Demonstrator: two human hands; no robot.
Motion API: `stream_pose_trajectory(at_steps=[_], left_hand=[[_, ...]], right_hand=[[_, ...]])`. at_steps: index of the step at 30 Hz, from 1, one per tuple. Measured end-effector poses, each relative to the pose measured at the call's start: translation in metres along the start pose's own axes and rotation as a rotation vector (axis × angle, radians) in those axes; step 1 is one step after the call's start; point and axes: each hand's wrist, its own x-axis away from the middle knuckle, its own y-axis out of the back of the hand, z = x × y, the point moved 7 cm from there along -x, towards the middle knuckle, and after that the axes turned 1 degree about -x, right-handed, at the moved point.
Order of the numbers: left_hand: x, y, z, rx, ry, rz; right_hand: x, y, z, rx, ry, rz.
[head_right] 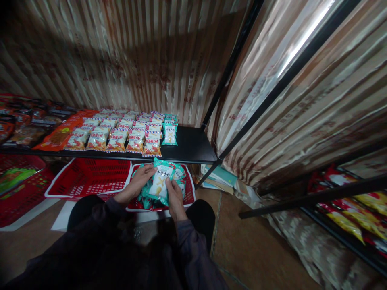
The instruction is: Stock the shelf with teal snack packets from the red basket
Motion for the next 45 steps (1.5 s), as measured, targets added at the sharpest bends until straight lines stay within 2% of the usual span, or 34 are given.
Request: stream_pose_trajectory(at_steps=[3,9,14,21,31,38,41,45], left_hand=[[0.004,0.001,0.002,-0.014,0.017,-0.006],[0.013,-0.003,0.012,0.014,0.121,0.08],[0.015,-0.003,0.013,0.05,0.088,0.071],[0.019,0.002,0.017,0.057,0.074,-0.034],[0.02,0.001,0.022,0.027,0.065,0.021],[0.013,0.017,0.028,-0.049,-0.012,-0.093],[0.009,0.026,0.025,0.004,-0.027,-0.155],[0.006,0.037,0.019,0.083,-0.044,-0.22]], right_hand=[[-0.002,0.001,0.002,0.009,0.012,-0.028],[-0.001,-0.004,0.01,-0.01,0.002,-0.026],[0.0,-0.009,0.01,-0.014,-0.004,0.006],[-0.003,-0.006,0.008,0.019,-0.002,-0.028],[-0.006,-0.005,0.01,0.057,0.017,-0.062],[-0.007,-0.012,0.01,0.059,0.022,-0.001],[-0.003,-0.012,0.008,0.07,0.017,0.027],[0.003,-0.007,-0.003,0.09,-0.06,0.002]])
